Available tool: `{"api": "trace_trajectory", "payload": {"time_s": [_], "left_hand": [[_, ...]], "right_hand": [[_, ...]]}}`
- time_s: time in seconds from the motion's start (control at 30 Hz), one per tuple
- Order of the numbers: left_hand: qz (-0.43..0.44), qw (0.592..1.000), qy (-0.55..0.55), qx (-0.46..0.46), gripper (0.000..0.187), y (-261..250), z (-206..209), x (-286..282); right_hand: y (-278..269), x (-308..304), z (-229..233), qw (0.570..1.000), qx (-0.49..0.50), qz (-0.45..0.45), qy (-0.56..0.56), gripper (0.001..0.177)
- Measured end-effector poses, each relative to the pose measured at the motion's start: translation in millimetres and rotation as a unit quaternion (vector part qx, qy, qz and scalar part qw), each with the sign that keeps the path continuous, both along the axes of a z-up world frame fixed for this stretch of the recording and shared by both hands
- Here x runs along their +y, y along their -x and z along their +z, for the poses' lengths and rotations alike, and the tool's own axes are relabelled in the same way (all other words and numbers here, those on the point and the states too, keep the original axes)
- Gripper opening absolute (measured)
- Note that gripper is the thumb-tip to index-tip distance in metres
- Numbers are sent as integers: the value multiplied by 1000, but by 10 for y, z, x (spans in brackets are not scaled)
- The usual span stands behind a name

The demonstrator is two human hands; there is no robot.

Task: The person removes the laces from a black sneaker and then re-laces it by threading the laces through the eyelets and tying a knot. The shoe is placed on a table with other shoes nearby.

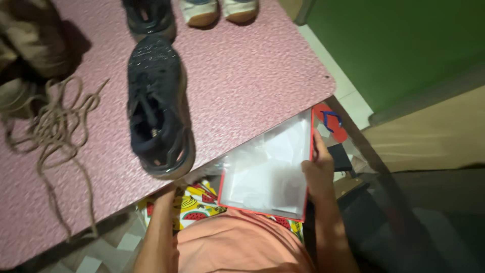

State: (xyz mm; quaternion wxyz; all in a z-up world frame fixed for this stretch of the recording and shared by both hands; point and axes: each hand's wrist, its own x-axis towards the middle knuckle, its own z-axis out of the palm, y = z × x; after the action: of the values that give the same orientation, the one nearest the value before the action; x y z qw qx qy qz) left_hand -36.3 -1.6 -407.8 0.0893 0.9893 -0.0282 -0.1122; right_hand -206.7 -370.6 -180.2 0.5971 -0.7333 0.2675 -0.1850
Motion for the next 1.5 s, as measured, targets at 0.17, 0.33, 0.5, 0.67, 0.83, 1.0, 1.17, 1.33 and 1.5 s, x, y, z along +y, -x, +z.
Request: {"api": "trace_trajectory", "payload": {"time_s": [0.17, 0.33, 0.5, 0.67, 0.83, 1.0, 1.17, 1.33, 1.5], "left_hand": [[-51, 999, 5, -4, 33, -71, -37, -467], [-164, 984, -44, 62, 37, 176, -152, -1085], [-347, 899, -198, 180, 41, 804, 18, -1438], [-406, 911, -54, 49, 38, 1009, 940, -1214], [-362, 901, 129, 201, 37, 1082, 2379, -672], [-520, 803, 268, -115, 42, 1222, 2902, -939], [-525, 805, 277, -15, 30, 1320, 2891, -1214], [-535, 788, 303, 26, 35, 1268, 3097, -1179], [-538, 776, 329, -8, 33, 1323, 3259, -1103]], "right_hand": [[235, -160, -85, 996, -34, -27, -78, 93], [357, -226, -194, 998, 21, -57, 35, 81], [415, -286, -117, 996, 36, -69, 40, 80], [361, -400, -83, 994, 76, -56, 47, 76], [265, -448, -262, 996, 25, -29, -81, 80], [254, -357, -276, 973, -46, -29, -224, 59], [366, -231, -208, 920, -152, -48, -357, 53], [725, 70, -324, 892, -176, -12, -417, 53], [957, 119, -391, 893, -171, -7, -416, 53]]}}
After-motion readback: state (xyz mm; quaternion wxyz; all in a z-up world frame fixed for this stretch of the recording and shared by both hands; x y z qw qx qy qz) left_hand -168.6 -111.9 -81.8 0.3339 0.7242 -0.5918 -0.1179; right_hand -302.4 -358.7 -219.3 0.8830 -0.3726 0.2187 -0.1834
